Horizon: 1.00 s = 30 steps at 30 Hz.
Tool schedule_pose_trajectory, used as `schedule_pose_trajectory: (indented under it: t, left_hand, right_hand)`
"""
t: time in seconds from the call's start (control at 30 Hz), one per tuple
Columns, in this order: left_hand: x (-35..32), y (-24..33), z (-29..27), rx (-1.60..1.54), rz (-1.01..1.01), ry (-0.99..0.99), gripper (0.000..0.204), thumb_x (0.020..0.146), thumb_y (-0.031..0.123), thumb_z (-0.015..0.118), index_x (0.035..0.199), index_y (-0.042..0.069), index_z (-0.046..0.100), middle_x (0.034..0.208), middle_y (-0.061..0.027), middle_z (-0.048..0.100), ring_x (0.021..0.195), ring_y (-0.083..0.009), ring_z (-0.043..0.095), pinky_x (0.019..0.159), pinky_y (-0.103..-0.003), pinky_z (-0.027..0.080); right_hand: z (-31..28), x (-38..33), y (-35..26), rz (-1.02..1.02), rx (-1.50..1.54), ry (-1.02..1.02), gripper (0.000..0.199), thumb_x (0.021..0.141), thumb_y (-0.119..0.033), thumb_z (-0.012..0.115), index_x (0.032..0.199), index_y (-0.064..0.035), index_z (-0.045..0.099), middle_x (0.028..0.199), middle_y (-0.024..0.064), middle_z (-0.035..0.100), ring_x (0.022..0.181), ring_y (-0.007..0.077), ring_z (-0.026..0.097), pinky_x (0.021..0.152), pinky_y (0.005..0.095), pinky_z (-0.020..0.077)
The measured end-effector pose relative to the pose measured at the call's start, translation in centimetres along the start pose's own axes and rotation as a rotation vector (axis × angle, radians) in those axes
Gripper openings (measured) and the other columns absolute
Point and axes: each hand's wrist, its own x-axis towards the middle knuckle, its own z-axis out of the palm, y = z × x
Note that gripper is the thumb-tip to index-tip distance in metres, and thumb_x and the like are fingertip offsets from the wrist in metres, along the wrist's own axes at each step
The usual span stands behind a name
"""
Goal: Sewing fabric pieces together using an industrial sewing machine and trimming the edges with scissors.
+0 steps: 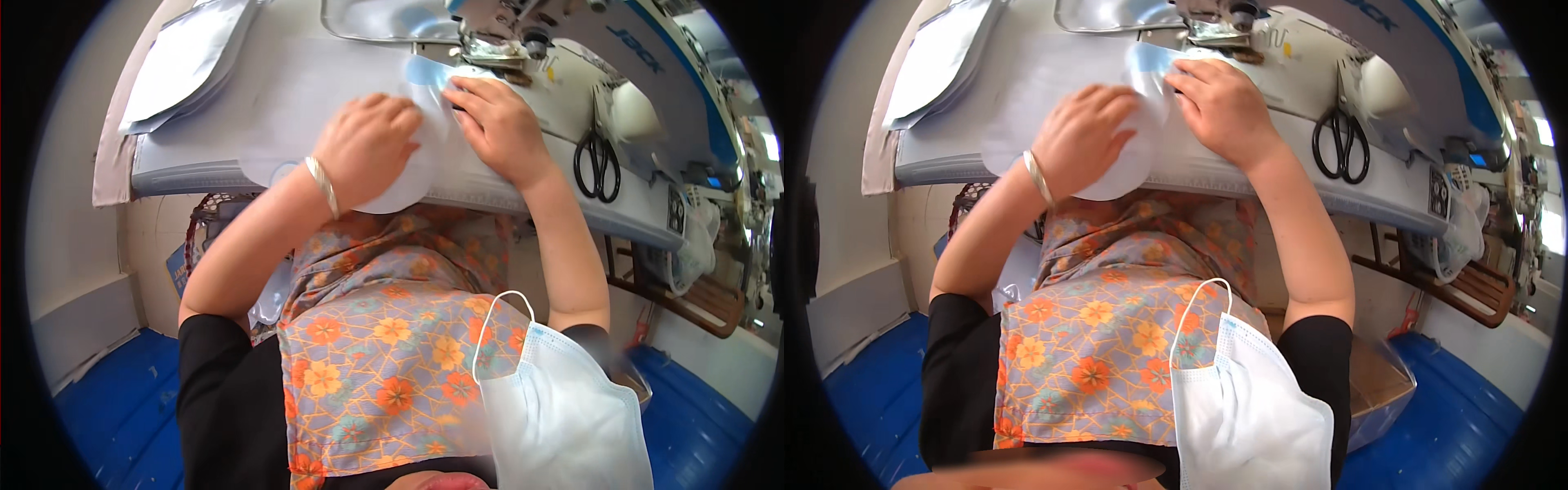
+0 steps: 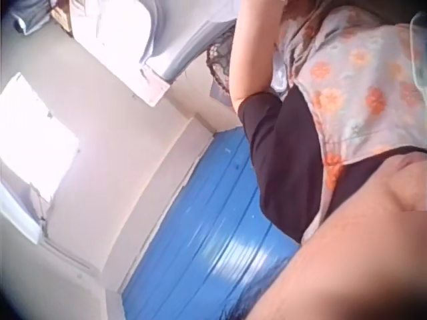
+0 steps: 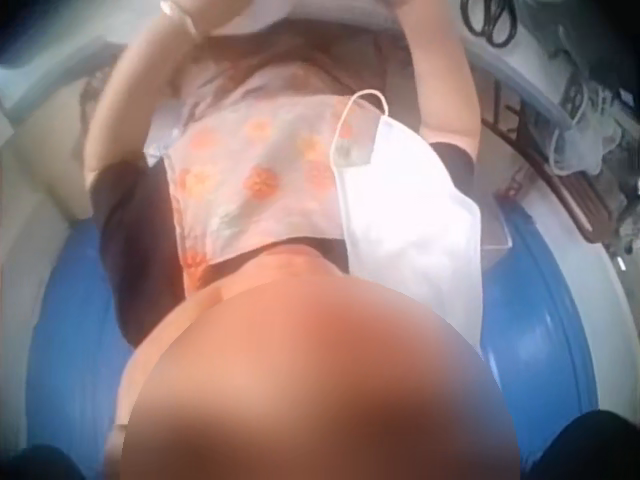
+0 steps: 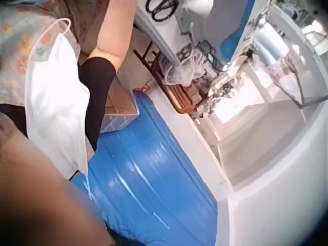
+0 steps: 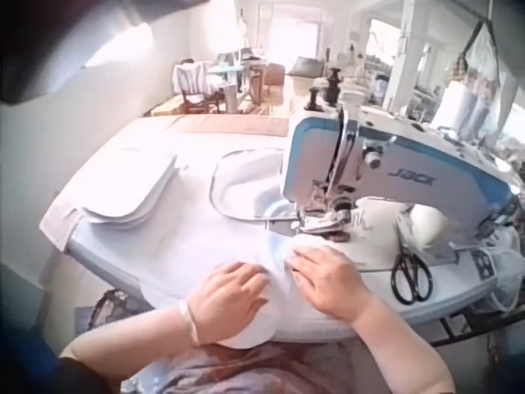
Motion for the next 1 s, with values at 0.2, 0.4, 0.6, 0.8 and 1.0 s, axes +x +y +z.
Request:
schedule_pose_trajectory:
  t: [0.2,0.4,0.6,0.8,1.0]
  left_hand:
    - [5.4,-3.5,4.4,0.127,0.197,0.275,0.036,0.086,0.009,0.061,0.122,0.004,0.062,0.133,-0.0089,0.061,0.126,-0.0269,0.056,0.104,-0.041,0.045]
    - [6.5,-2.9,4.5,0.137,0.145,0.264,0.037,0.087,0.01,0.058,0.123,0.005,0.064,0.133,-0.0101,0.063,0.126,-0.0264,0.058,0.106,-0.041,0.045]
    - [7.2,-2.9,4.7,0.149,0.135,0.268,0.035,0.086,0.009,0.058,0.12,0.006,0.065,0.133,-0.0093,0.064,0.126,-0.0264,0.058,0.105,-0.04,0.045]
    - [7.7,-3.1,4.9,0.146,0.105,0.25,0.035,0.088,0.012,0.058,0.122,0.008,0.063,0.133,-0.0081,0.063,0.128,-0.026,0.055,0.106,-0.042,0.044]
    - [3.1,-1.3,1.1,0.131,0.114,0.044,0.039,0.089,0.019,0.064,0.125,0.007,0.061,0.138,-0.0098,0.059,0.132,-0.028,0.052,0.109,-0.045,0.04]
  right_hand:
    - [0.5,-0.1,0.3,-0.029,-0.065,0.083,0.028,0.087,-0.006,0.063,0.114,-0.0046,0.071,0.123,0.0103,0.068,0.113,0.0309,0.063,0.098,0.0416,0.0503]
    - [0.5,-0.1,0.3,-0.016,-0.108,0.121,0.026,0.088,-0.006,0.062,0.113,-0.0034,0.071,0.12,0.0103,0.069,0.11,0.0296,0.064,0.095,0.0392,0.0521]
    - [0.9,-0.1,0.7,-0.001,-0.133,0.141,0.026,0.089,-0.006,0.062,0.112,-0.0029,0.071,0.119,0.0106,0.069,0.111,0.0292,0.064,0.096,0.0397,0.0521]
    - [0.7,0.2,0.7,0.007,-0.117,0.167,0.024,0.088,-0.005,0.061,0.11,-0.0024,0.071,0.117,0.0111,0.07,0.111,0.0287,0.064,0.095,0.0394,0.0525]
    - [0.5,-0.1,0.5,-0.009,-0.152,0.142,0.024,0.084,-0.001,0.063,0.106,-0.0022,0.072,0.113,0.0104,0.072,0.106,0.0285,0.066,0.094,0.0387,0.0535]
